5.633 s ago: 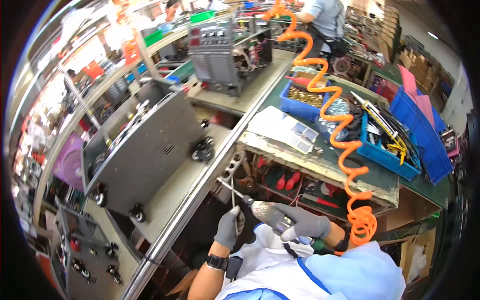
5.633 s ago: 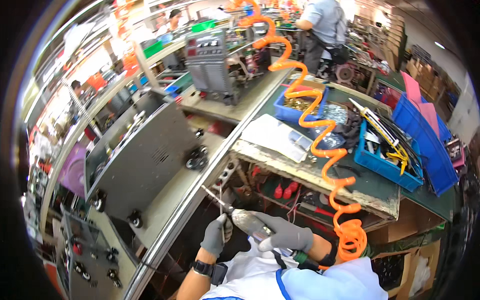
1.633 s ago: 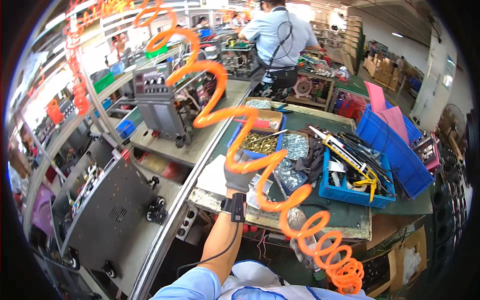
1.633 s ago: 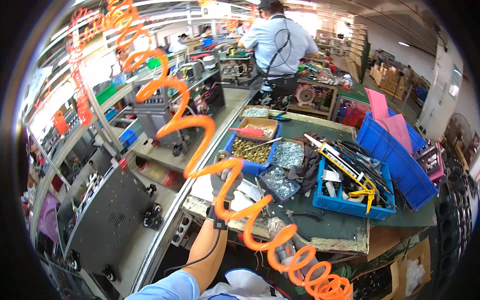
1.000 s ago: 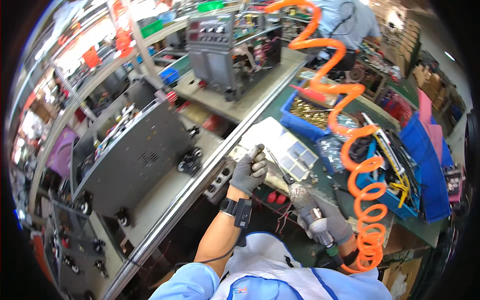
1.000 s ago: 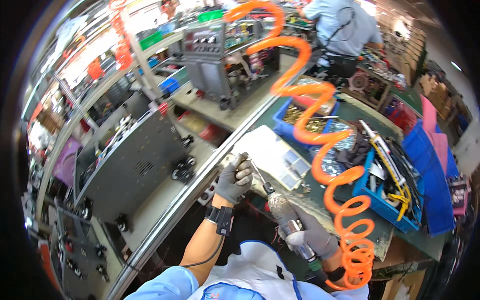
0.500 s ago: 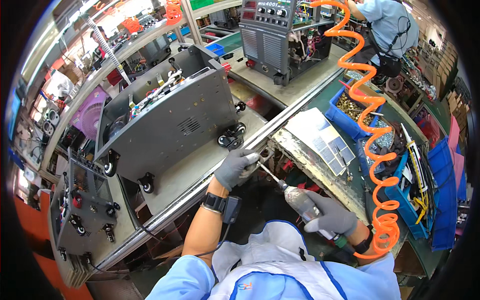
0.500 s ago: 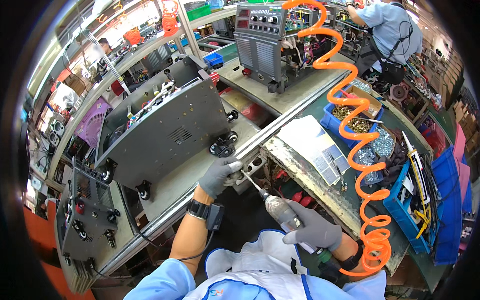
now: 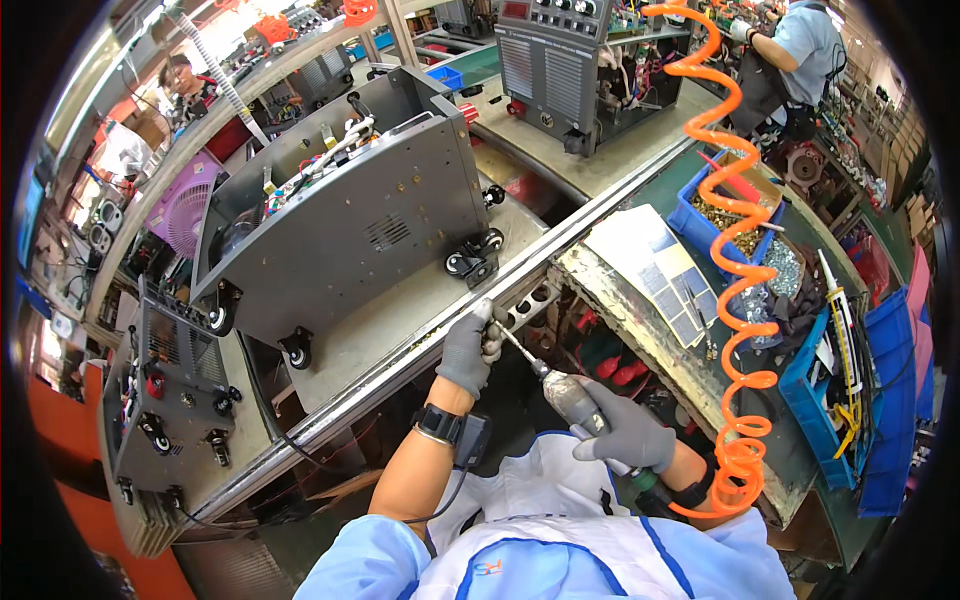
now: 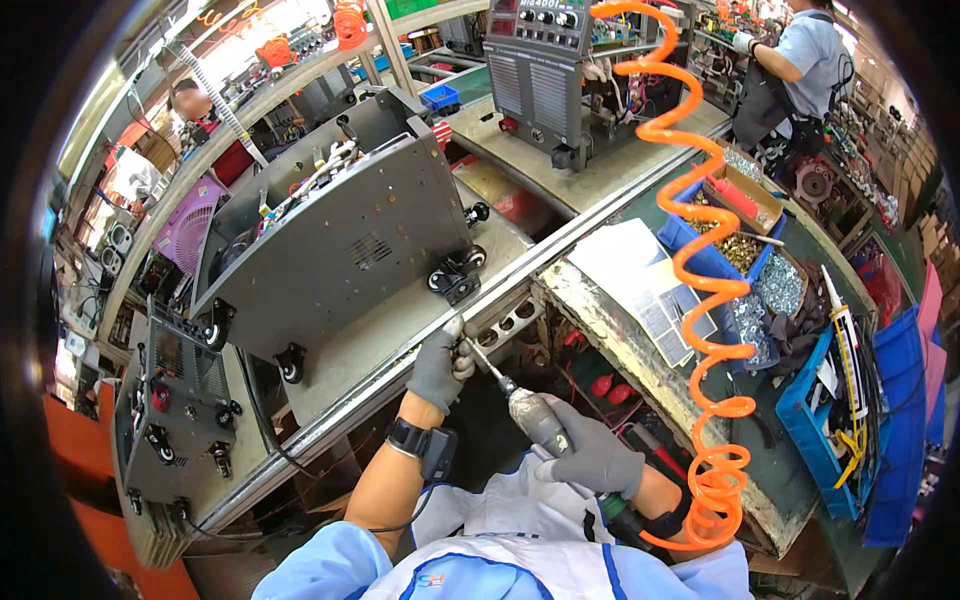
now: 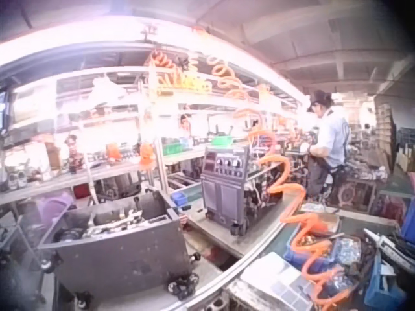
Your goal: Assemble components of a welding machine on a production line using an electric screwdriver and hand tools.
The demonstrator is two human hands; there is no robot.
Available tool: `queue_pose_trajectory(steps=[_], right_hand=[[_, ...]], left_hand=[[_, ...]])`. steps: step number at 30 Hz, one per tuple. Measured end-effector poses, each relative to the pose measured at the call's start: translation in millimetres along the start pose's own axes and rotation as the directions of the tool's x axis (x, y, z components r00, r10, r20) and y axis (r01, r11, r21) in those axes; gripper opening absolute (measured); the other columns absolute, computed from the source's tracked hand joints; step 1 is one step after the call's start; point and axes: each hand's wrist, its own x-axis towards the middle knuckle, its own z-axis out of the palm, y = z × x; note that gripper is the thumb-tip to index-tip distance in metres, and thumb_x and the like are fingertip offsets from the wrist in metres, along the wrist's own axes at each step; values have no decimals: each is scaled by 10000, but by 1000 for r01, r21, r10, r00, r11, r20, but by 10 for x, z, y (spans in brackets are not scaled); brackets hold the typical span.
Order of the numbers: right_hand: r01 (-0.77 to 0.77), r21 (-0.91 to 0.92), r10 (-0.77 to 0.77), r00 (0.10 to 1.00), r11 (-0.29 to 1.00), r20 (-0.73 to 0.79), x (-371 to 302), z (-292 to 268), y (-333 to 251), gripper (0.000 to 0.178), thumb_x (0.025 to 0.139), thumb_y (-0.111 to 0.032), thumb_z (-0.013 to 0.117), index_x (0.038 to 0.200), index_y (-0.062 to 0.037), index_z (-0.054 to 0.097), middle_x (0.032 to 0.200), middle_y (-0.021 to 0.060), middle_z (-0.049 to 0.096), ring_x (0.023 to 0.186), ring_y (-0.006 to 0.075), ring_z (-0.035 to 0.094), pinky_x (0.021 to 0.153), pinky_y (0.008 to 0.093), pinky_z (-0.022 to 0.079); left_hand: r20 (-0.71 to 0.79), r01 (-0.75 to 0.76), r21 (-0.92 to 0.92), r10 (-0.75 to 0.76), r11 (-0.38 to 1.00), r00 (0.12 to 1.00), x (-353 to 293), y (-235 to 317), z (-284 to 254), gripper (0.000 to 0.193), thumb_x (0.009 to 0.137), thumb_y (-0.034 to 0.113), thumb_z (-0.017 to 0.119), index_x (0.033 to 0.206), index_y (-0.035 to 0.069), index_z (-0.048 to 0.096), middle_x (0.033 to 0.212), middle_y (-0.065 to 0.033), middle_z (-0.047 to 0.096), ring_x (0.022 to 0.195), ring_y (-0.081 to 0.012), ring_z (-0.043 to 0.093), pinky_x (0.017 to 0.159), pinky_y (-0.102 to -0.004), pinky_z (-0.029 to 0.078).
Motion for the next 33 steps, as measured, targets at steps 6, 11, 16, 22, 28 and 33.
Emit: queue_pose_trajectory(steps=[6, 11, 16, 22, 28, 33], right_hand=[[28, 12, -28, 999, 1000, -18, 47, -76, -71, 916, 594, -294, 683, 1351, -16, 250, 1060, 180, 560, 945, 248, 572, 839, 310, 432], [-219, -190, 233, 971, 957, 56, 27, -185, -180, 884, 606, -250, 663, 1356, -42, 244, 998, 164, 573, 883, 208, 583, 795, 291, 442], [21, 170, -18, 1000, 985, -19, 110, -103, -61, 852, 606, -202, 671, 1344, -34, 277, 957, 108, 564, 850, 168, 557, 791, 292, 440], [78, 340, -60, 996, 937, -64, 154, -73, 44, 846, 599, -153, 687, 1341, -31, 300, 886, 51, 532, 755, 127, 520, 692, 264, 451], [43, 491, 42, 986, 870, -160, 41, -183, 42, 849, 579, -98, 695, 1329, -18, 307, 824, 27, 516, 665, 96, 499, 558, 236, 433], [68, 435, -15, 992, 898, -124, -96, -267, 109, 830, 611, -205, 688, 1327, -18, 312, 1022, 81, 523, 846, 152, 536, 729, 279, 451]], left_hand=[[-3, 65, -26, -65, 998, 998, 60, -28, 38, 281, 912, 305, 486, 825, 45, 548, 574, 27, 417, 432, -46, 322, 366, -169, 235], [-51, -10, 28, 12, 1000, 999, 144, -158, 105, 295, 904, 325, 501, 844, 41, 551, 585, 30, 393, 444, -47, 322, 370, -171, 239], [65, 43, -312, -24, 949, 998, 220, -249, 109, 309, 893, 373, 506, 909, 67, 544, 558, 46, 328, 422, -53, 262, 363, -182, 222], [78, 68, -326, -45, 943, 996, 311, -1, -92, 270, 905, 330, 489, 1056, 109, 514, 581, 27, 380, 436, -54, 310, 362, -181, 229], [45, -217, 698, 260, 683, 965, 731, 681, -490, 294, 877, 223, 484, 1148, 127, 546, 676, -46, 565, 547, -147, 510, 465, -247, 405], [477, -227, 759, 283, -610, 832, 876, 805, -560, 451, 781, 357, 586, 1218, 290, 499, 779, -150, 610, 826, -329, 592, 706, -427, 471]])
